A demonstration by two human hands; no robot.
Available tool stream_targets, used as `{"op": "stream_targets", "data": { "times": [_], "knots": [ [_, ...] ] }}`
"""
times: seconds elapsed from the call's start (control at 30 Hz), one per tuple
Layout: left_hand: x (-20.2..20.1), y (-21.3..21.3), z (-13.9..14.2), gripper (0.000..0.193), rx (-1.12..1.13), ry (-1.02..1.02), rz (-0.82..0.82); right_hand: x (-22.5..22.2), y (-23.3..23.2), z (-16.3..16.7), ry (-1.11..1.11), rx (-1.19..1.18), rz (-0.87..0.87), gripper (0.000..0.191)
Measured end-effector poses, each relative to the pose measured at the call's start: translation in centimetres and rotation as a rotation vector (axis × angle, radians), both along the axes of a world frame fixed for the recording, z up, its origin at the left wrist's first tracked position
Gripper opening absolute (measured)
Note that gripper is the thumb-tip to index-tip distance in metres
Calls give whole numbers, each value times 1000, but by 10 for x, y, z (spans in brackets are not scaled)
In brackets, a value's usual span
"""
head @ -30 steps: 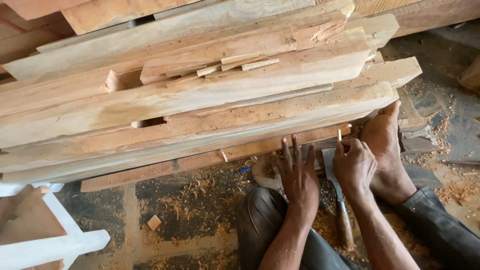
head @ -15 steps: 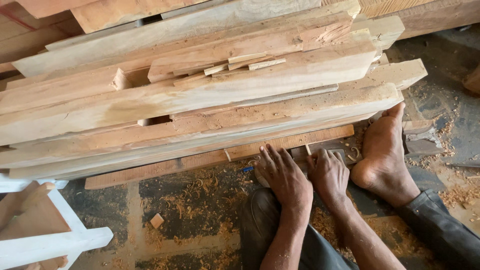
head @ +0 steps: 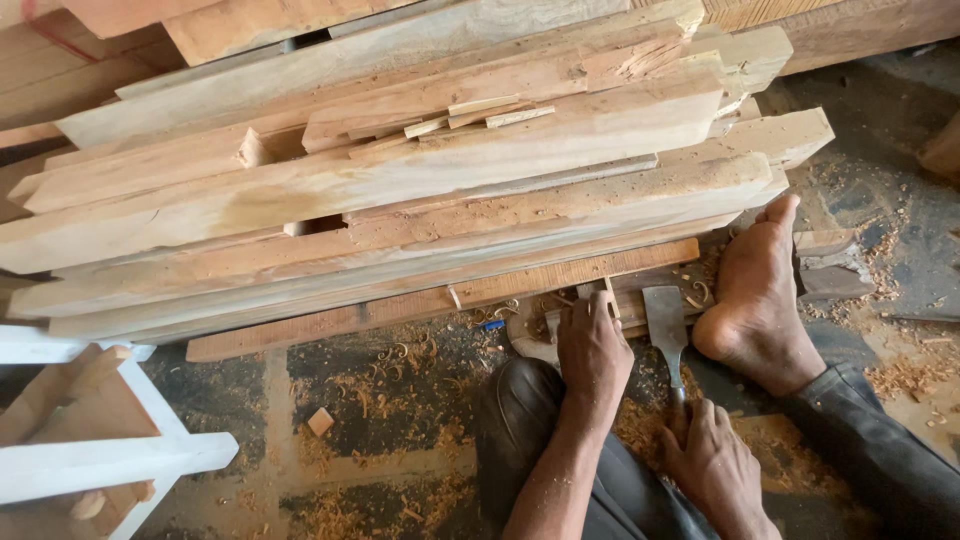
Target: The person sits on the floor and uses a chisel to carve small rectangular notches into a stack of wooden planks. They repeatedly insert small wooden dowels into the carved notches to test the fit, then remove them and continue carving.
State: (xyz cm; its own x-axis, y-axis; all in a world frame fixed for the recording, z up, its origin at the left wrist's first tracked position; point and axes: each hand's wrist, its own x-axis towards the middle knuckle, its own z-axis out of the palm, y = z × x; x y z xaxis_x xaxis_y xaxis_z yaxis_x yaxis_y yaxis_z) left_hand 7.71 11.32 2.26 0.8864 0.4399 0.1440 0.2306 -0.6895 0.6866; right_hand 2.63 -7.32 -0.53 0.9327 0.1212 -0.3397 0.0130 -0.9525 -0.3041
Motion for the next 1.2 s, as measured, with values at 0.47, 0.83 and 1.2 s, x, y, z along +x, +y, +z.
{"op": "stream_targets", "data": {
  "times": [0.47, 0.83, 1.2],
  "knots": [
    [-57, -88, -19, 40, -1448, 180, 216, -48, -5, -1, -238, 588, -80, 63],
    [-64, -98, -44, 37, -1580, 57, 253, -47, -3, 17, 36, 525, -197, 54],
    [-55, -91, -43, 39, -1531, 136, 332, -44, 9, 26, 24, 448, -199, 52]
  ]
}}
